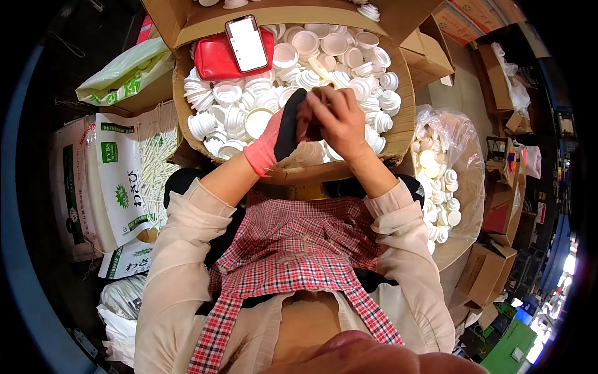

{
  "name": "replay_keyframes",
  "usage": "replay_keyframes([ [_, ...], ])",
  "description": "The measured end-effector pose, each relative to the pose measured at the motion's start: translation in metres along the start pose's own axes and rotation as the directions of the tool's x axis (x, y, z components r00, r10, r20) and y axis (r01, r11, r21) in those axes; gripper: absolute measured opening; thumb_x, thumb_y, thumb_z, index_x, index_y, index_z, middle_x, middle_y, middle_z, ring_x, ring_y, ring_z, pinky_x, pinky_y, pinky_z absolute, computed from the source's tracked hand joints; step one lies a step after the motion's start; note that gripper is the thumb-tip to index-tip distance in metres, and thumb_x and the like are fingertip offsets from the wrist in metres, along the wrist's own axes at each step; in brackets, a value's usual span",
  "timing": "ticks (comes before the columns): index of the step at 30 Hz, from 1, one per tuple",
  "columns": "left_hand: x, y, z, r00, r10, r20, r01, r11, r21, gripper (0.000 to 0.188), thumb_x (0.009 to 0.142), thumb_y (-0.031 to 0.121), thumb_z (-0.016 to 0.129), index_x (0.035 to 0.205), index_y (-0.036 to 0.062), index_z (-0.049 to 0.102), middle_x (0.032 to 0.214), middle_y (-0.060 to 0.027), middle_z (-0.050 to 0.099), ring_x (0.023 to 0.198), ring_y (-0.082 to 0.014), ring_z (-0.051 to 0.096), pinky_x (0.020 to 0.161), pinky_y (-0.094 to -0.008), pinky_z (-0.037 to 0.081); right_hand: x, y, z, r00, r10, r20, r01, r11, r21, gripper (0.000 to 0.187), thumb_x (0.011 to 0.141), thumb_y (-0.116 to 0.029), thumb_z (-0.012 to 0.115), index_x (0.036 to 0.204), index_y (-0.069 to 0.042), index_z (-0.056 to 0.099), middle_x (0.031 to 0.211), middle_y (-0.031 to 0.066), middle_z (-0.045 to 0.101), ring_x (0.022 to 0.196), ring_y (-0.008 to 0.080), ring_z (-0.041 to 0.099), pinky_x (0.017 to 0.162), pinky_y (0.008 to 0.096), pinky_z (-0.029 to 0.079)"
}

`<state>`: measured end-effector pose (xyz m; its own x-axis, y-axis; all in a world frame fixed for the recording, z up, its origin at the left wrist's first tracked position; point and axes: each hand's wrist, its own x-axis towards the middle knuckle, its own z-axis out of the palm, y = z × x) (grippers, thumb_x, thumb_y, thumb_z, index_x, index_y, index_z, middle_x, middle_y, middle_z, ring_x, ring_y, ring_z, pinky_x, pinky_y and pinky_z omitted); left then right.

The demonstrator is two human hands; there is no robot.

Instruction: The person sits on the floor and repeatedly picks up white plastic cup bodies and lids from a cardboard box. They wipe the rim of each cup with a brown cloth and then screw the lid onto the cup body.

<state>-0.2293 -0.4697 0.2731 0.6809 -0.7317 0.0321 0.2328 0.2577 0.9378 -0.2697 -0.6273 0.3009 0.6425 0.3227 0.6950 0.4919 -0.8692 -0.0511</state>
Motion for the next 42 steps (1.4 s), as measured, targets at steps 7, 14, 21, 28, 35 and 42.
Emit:
replay_keyframes([
  [7,0.014,-0.001,0.004,0.889,0.428,-0.163,-0.353,0.866,0.355,0.039,0.096,0.017,0.05,0.132,0.0011,0.047,0.117,-0.0108,0.057,0.108,-0.0169,0.053,0.095,-0.0295,0.041,-0.013,-0.003,0.025,0.698,0.654,0.289,-0.707,0.57,0.419,0.03,0.079,-0.004,0.053,0.109,0.001,0.054,0.1,0.0242,0.058,0.091,0.0448,0.055,0.079,0.0428,0.047],
  [14,0.023,-0.013,-0.019,0.827,0.526,-0.199,-0.216,0.624,0.75,0.044,0.085,0.009,0.064,0.126,0.0038,0.048,0.118,-0.0143,0.06,0.106,-0.0235,0.06,0.084,-0.0336,0.05,-0.012,0.009,0.011,0.511,0.635,0.579,-0.693,-0.095,0.715,0.025,0.089,-0.014,0.058,0.107,0.003,0.057,0.094,0.0099,0.064,0.086,0.0174,0.059,0.079,0.0308,0.047],
  [21,0.011,-0.041,-0.017,0.926,0.375,0.053,-0.378,0.91,0.171,0.045,0.091,0.009,0.046,0.134,-0.0014,0.042,0.091,-0.0081,0.056,0.074,-0.0158,0.055,0.066,-0.0248,0.047,-0.019,-0.011,-0.006,0.954,0.14,0.266,-0.214,0.937,0.275,0.027,0.073,-0.01,0.066,0.098,-0.007,0.058,0.098,0.0119,0.054,0.088,0.0307,0.058,0.07,0.0381,0.05],
  [28,-0.002,0.02,-0.028,0.847,0.492,-0.202,-0.144,0.579,0.803,0.076,0.067,0.027,0.087,0.123,-0.002,0.044,0.105,-0.0147,0.061,0.102,-0.0254,0.061,0.082,-0.0343,0.053,-0.078,0.046,0.007,0.747,0.366,0.555,-0.211,0.922,-0.324,0.041,0.072,-0.017,0.07,0.112,-0.015,0.059,0.125,0.0098,0.05,0.112,0.033,0.049,0.084,0.0447,0.046],
  [35,-0.022,0.008,-0.026,0.892,0.341,-0.297,-0.369,0.929,-0.042,0.047,0.1,0.034,0.043,0.133,0.0016,0.036,0.125,-0.0135,0.052,0.111,-0.0267,0.059,0.087,-0.0467,0.056,0.007,0.026,0.05,0.936,0.067,0.344,-0.07,0.998,-0.003,0.05,0.073,-0.024,0.067,0.118,-0.005,0.057,0.144,0.011,0.04,0.133,0.0358,0.033,0.105,0.0587,0.026],
  [42,-0.042,0.015,-0.024,0.705,0.644,-0.298,-0.308,0.656,0.689,0.051,0.1,0.035,0.047,0.137,0.0019,0.039,0.122,-0.0095,0.056,0.107,-0.016,0.06,0.086,-0.031,0.054,0.052,0.018,0.143,0.949,-0.019,0.314,0.062,0.99,-0.128,0.039,0.086,-0.039,0.061,0.11,-0.008,0.057,0.149,0.0023,0.035,0.143,0.0297,0.017,0.106,0.0671,0.014],
])
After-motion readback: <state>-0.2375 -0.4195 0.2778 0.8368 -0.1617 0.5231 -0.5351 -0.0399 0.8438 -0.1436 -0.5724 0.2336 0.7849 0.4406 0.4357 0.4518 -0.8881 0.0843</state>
